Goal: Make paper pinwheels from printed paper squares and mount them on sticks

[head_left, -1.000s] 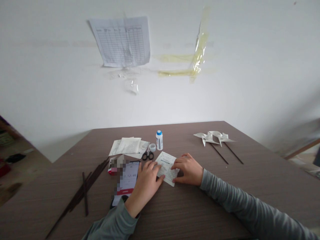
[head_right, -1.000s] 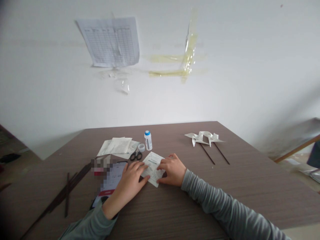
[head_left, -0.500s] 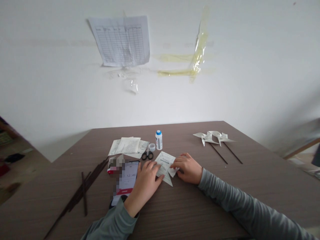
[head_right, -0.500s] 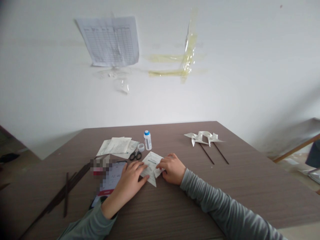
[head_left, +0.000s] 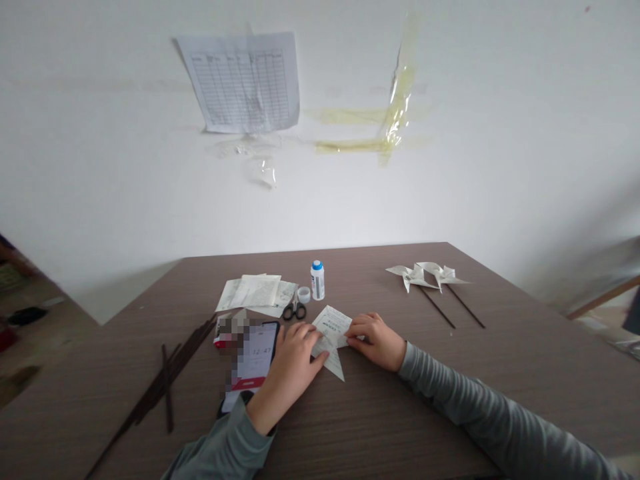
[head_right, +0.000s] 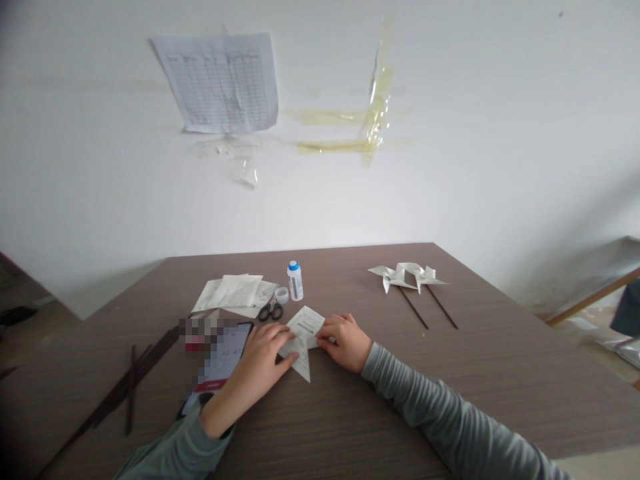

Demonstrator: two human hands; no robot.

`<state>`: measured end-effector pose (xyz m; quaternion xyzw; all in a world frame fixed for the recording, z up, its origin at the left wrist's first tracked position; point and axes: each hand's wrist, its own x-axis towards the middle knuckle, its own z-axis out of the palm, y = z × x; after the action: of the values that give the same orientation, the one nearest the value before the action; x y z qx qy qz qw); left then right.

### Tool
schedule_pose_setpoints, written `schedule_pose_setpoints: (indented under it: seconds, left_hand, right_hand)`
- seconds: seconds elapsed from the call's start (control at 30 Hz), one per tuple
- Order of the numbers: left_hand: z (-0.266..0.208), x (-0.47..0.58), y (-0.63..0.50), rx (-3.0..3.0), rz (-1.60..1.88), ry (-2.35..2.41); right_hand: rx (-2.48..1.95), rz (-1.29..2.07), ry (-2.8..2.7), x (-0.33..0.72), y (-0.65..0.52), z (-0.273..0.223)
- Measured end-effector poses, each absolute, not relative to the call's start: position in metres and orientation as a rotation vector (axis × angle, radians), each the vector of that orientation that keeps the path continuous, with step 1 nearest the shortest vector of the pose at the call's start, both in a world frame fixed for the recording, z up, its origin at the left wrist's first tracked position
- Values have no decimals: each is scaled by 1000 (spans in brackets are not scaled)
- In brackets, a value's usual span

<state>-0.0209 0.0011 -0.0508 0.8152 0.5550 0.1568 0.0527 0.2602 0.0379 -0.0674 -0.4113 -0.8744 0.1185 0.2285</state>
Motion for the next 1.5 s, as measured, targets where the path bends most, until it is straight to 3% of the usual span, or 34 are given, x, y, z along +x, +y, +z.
schedule_pose_setpoints:
  seconds: [0.3, 0.77, 1.5]
  left_hand:
    - [-64, -27, 5, 2521, 637, 1613]
    - [-47, -16, -8, 2519, 468, 1678]
    - [-37, -8, -16, 2493, 368, 1716]
  right_hand:
    - [-1281, 327, -2304, 248, 35, -69]
    - [-1274, 80, -2364, 247, 26, -70]
    - [-1274, 121, -2375, 250, 30, -77]
